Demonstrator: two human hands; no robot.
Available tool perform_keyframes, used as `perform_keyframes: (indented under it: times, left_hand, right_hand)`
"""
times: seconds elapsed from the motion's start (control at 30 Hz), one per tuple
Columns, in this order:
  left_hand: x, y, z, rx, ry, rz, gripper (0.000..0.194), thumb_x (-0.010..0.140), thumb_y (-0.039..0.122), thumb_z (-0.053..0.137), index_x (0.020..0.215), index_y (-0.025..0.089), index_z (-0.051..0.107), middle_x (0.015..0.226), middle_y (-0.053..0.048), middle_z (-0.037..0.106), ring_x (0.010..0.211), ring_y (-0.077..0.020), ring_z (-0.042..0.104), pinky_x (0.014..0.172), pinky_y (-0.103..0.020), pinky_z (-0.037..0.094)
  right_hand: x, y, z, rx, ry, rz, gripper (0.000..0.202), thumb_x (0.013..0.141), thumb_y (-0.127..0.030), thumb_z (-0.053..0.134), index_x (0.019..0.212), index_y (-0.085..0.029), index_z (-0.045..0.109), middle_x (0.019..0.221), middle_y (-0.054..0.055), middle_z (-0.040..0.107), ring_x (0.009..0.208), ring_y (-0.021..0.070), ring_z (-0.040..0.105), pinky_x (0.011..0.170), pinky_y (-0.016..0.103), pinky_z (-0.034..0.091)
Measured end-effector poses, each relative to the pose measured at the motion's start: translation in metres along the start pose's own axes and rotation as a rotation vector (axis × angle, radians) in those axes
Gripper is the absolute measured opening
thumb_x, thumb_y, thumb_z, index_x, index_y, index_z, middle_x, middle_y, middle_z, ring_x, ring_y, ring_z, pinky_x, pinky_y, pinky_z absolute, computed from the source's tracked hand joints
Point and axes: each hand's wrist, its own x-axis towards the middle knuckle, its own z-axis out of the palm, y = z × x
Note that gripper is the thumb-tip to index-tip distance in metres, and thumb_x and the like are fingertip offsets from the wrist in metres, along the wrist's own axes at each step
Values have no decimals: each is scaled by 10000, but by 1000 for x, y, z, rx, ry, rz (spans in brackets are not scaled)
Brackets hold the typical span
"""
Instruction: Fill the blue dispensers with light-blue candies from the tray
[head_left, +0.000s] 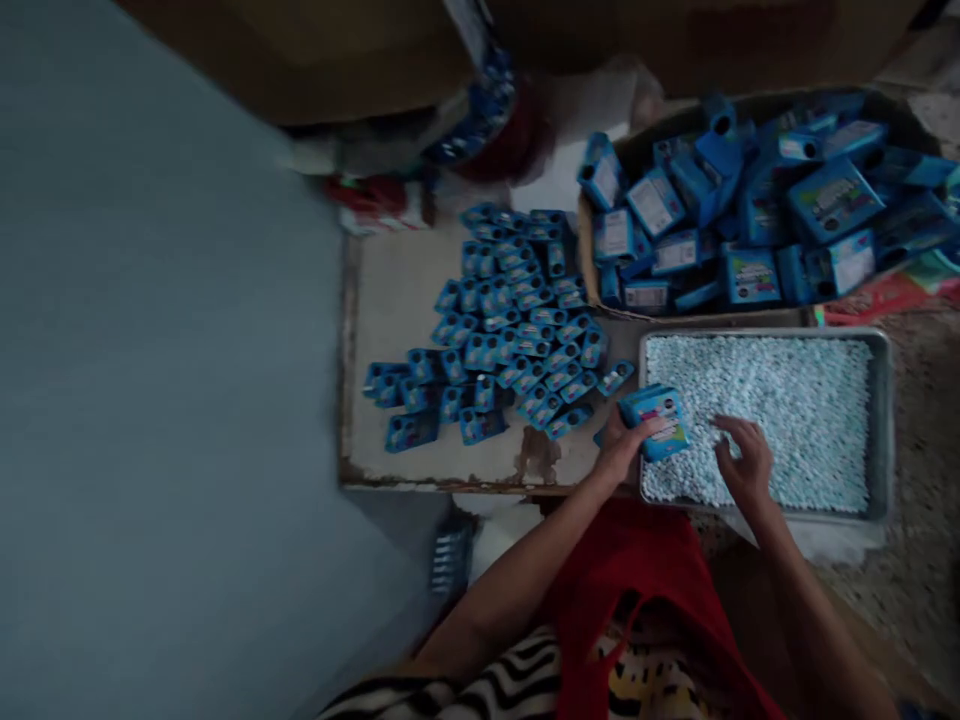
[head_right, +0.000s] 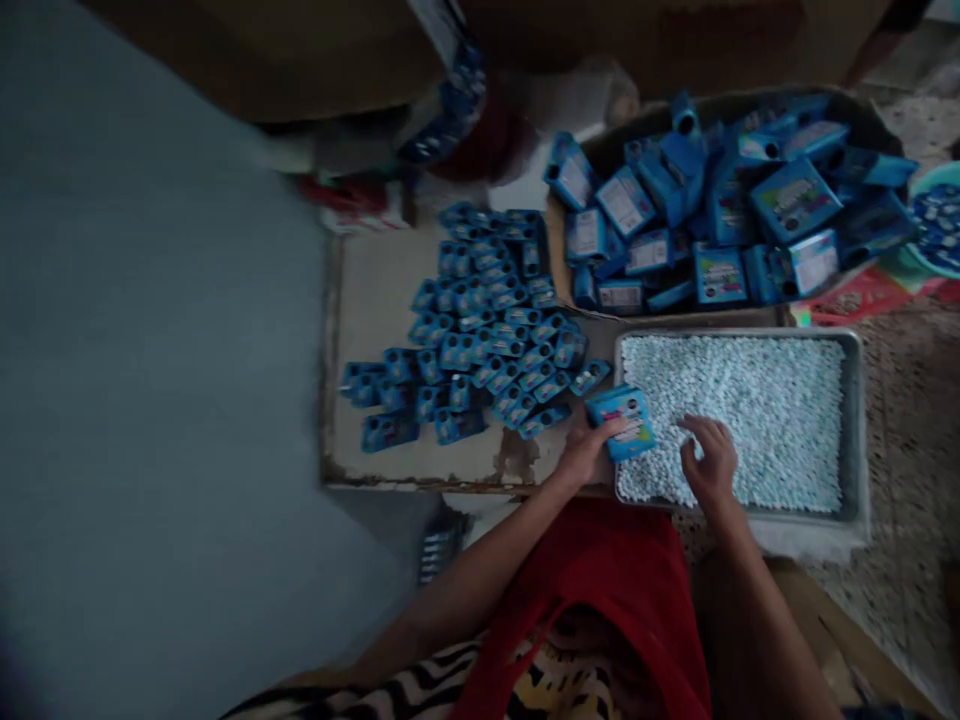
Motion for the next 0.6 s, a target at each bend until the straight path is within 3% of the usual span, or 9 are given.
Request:
perform_keyframes:
  times: [0.03, 0.07, 0.2, 0.27, 0.37, 0.47, 0.53, 0.6]
  left_hand:
    - [-1, 0, -9, 53, -3, 35, 608, 599, 411, 1004, 1084, 216, 694, 1027, -20, 791, 914, -206, 747, 885, -352, 618]
    - [-2, -1, -16, 110, -8, 66, 618, 593, 397, 1008, 1092, 215, 694, 1025, -20, 790, 917, -208, 746, 893, -354, 619]
    - [-3, -9, -21, 203, -37, 121, 697, 556, 314, 1031, 1154, 245, 681, 1049, -19, 798, 927, -226, 758, 927, -396, 631]
    - [-1, -15, -13, 197, -28, 143, 623, 580, 320, 1025, 1106, 244, 699, 1038, -32, 801, 919, -236, 761, 919, -406, 639]
    - [13, -26, -2, 167, -36, 199, 565, 599, 322, 1014, 1075, 243, 720, 1041, -36, 796, 936, -239, 765, 922, -394, 639]
    - [39, -40, 8, 104, -33, 232, 493, 606, 322, 996, 1012, 237, 730, 999, -27, 784, 933, -239, 766, 925, -383, 633]
    - [58, -52, 17, 51, 5, 243, 464, 621, 351, 975, 997, 234, 730, 999, -29, 778, 960, -249, 772, 940, -386, 630]
    - [74, -67, 28, -1, 73, 259, 489, 645, 404, 947, 1050, 243, 725, 1054, -29, 778, 1027, -260, 775, 969, -391, 625]
  right_hand:
    - [19, 6, 7, -21, -11, 10, 324, 1005, -185, 542, 1224, -248, 773, 1106, 100, 814, 1026, 285, 721, 954, 502, 603]
    - [41, 13, 16, -56, -101, -4, 329, 1037, -217, 518, 1250, -221, 769, 1155, 125, 810, 1097, 295, 708, 1004, 502, 591]
    - [107, 37, 63, -252, -474, -147, 457, 1070, -339, 548, 1483, -175, 653, 1651, 190, 555, 1526, 403, 459, 1204, 592, 432]
    - [110, 38, 76, -301, -541, -170, 461, 1079, -295, 514, 1512, -180, 622, 1693, 183, 499, 1572, 411, 390, 1257, 621, 341]
    - [83, 34, 66, -299, -562, -126, 405, 1093, -296, 483, 1427, -172, 676, 1563, 183, 613, 1468, 375, 488, 1263, 598, 329]
    - [53, 53, 32, -176, -409, -53, 375, 1103, -351, 492, 1395, -270, 713, 1514, 104, 677, 1452, 329, 520, 1249, 558, 391]
    - [42, 81, 11, -98, -140, 56, 375, 1114, -359, 465, 1398, -344, 710, 1567, 41, 649, 1524, 299, 484, 1281, 572, 379]
    - [37, 113, 1, -56, 107, 179, 399, 1124, -397, 427, 1409, -348, 701, 1588, 41, 627, 1530, 287, 501, 1289, 596, 380]
